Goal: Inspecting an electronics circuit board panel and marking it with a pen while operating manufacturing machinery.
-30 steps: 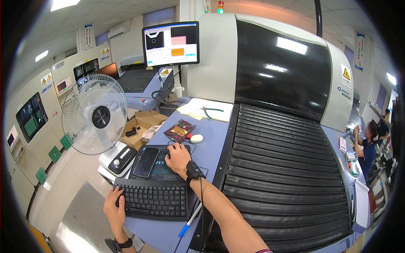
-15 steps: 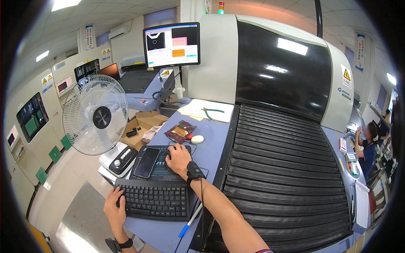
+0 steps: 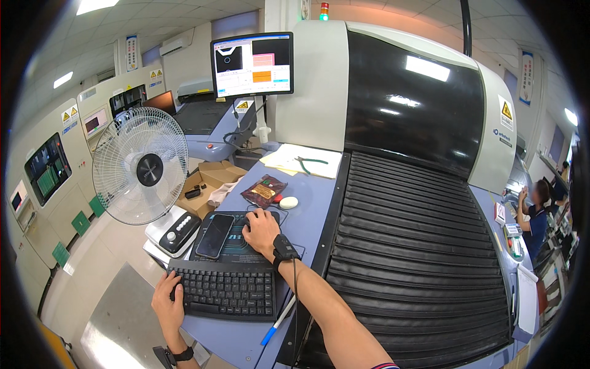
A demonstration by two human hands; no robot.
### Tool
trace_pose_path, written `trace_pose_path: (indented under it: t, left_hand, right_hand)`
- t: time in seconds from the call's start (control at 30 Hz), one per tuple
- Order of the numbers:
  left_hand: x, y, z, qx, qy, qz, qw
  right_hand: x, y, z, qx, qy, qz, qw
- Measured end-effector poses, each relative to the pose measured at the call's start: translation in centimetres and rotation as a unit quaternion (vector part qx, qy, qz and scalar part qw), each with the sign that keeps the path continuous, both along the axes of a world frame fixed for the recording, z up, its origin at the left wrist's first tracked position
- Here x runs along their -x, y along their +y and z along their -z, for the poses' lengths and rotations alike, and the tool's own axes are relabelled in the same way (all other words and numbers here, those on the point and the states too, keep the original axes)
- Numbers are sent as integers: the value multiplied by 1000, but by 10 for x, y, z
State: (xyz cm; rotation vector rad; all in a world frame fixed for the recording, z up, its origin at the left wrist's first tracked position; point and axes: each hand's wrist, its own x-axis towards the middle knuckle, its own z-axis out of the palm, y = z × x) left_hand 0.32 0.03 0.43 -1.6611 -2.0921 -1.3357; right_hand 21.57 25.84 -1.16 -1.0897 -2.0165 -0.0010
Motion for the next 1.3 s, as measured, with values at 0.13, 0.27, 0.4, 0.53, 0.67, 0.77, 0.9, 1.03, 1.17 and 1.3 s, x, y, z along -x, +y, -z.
trace_pose_path:
  t: [0.13, 0.27, 0.4, 0.53, 0.67, 0.77, 0.9, 1.03, 1.17, 1.3]
  left_hand:
    - [3, 0, 2, -1, 8, 1, 1000]
    - [1, 0, 2, -13, -9, 8, 1000]
    - [2, 0, 3, -9, 6, 6, 1000]
    - [2, 0, 2, -7, 7, 6, 1000]
    - [0, -1, 1, -9, 0, 3, 1000]
    - [0, 0, 1, -7, 0, 4, 1000]
    - [1, 0, 2, -8, 6, 5, 1000]
    - [2, -1, 2, -5, 5, 4, 1000]
    - [2, 0, 2, -5, 8, 9, 1000]
    - [1, 0, 2, -4, 3, 2, 1000]
  right_hand:
    - [2, 0, 0, 0, 4, -4, 1000]
    - [0, -1, -2, 6, 0, -5, 1000]
    - [1, 0, 0, 9, 1, -1, 1000]
    - [0, -1, -1, 9, 1, -3, 1000]
    - [2, 1, 2, 9, -3, 2, 1000]
    - [2, 2, 5, -31, 19, -3, 999]
    - [2, 3, 5, -27, 15, -1, 1000]
    - [3, 2, 4, -27, 18, -5, 999]
    - [2, 3, 6, -37, 24, -4, 999]
    - [2, 2, 4, -28, 21, -1, 999]
